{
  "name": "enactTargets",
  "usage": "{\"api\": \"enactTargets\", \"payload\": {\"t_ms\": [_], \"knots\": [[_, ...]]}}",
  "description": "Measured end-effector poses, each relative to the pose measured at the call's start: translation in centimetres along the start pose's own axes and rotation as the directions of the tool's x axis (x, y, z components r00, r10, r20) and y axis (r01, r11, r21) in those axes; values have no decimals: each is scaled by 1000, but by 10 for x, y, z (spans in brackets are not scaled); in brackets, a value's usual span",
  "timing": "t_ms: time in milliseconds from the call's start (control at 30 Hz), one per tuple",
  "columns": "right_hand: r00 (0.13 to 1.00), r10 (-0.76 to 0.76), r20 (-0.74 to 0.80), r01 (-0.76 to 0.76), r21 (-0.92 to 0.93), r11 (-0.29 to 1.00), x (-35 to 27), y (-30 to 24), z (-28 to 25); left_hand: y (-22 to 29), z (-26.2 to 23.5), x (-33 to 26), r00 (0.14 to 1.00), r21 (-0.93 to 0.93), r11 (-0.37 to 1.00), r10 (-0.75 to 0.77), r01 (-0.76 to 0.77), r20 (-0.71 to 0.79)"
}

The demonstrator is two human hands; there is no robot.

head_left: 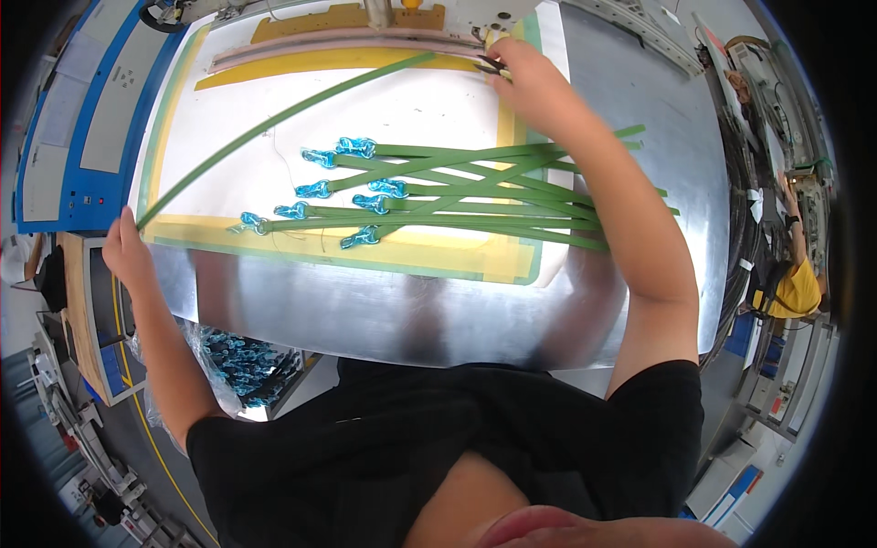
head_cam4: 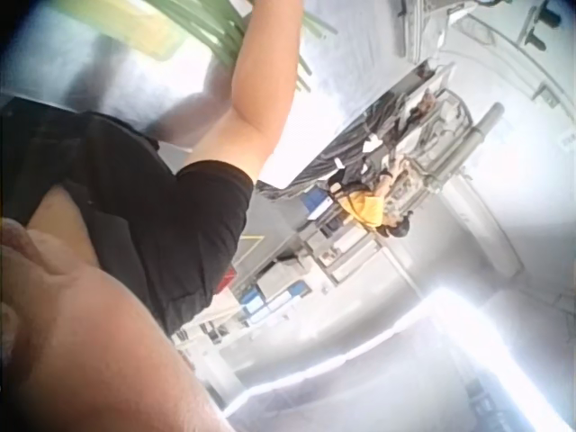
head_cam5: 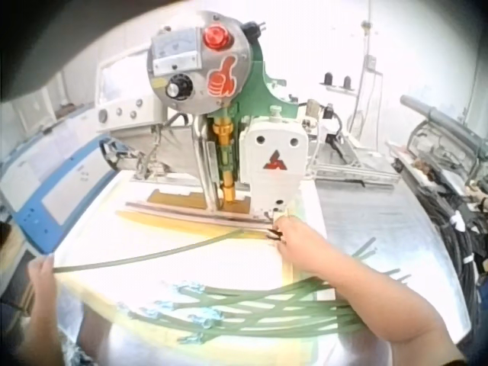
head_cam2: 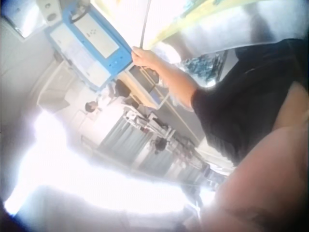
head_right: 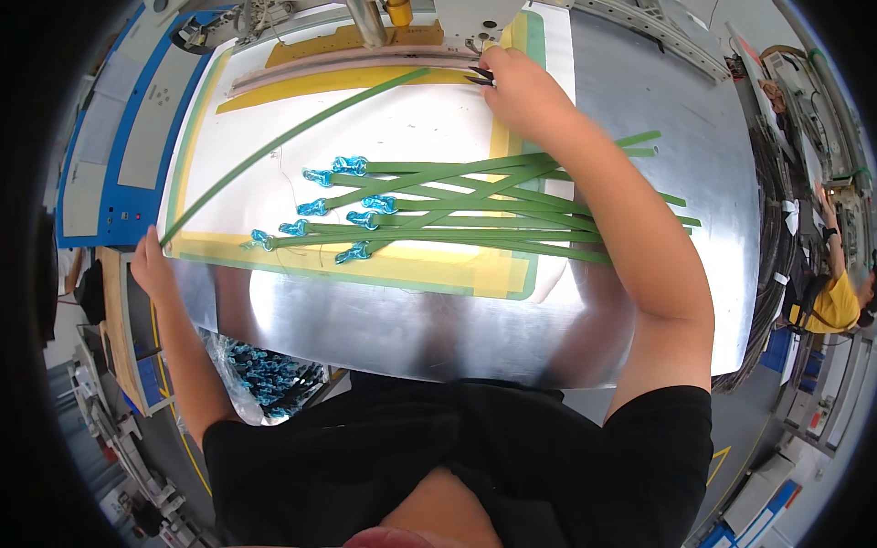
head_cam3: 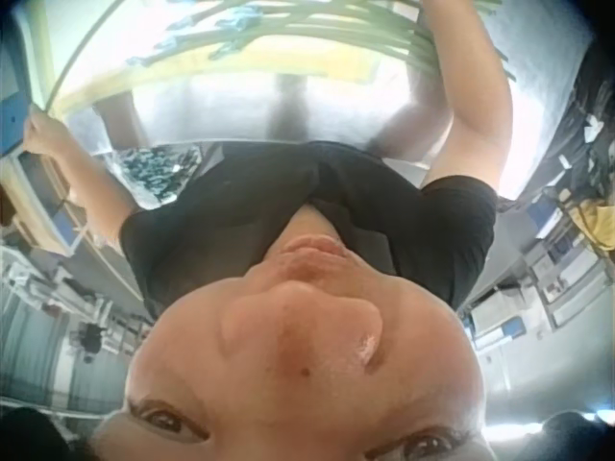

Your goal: The person operates an industrial sewing machine to stitch green fabric straps. They repeatedly pick up a strap, align it under the machine's presser foot, and guide it through to sew a seam. After each stitch, the person cuts the thread and places the finished strap on the table.

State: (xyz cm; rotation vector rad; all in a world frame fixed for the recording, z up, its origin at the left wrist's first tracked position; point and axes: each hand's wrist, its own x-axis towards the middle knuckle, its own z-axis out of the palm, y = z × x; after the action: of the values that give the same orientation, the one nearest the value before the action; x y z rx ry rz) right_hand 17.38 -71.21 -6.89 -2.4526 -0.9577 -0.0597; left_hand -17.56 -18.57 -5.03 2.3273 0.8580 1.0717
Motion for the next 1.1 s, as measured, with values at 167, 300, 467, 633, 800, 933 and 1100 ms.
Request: {"api": "enactTargets", "payload": {"t_ms": [167, 300, 467, 633, 800, 933, 1100], "knots": [[993, -106, -44, 95, -204, 974, 3, -26, 18, -4, -37, -47, 992, -151, 982, -121, 114, -42], [989, -139, -51, 123, -239, 963, 15, -31, 36, -2, -53, -63, 996, -200, 976, -89, 86, -4], [997, -72, 25, 76, -271, 960, 18, -50, 31, 23, -56, -75, 996, -242, 968, -76, 66, -35], [998, -60, 24, 64, -226, 972, 13, -57, 16, 28, -57, -76, 995, -269, 959, -101, 91, -23], [998, -67, 2, 66, -220, 973, 23, -46, 30, 29, -56, -79, 988, -390, 911, -153, 137, -10], [998, -66, -14, 64, -105, 992, 28, -37, 34, 36, -60, -79, 994, -388, 916, -113, 106, 5], [1000, -18, 18, 10, 377, 926, -11, -83, -7, 74, -38, -79, 928, -453, 829, -192, 328, 320]]}}
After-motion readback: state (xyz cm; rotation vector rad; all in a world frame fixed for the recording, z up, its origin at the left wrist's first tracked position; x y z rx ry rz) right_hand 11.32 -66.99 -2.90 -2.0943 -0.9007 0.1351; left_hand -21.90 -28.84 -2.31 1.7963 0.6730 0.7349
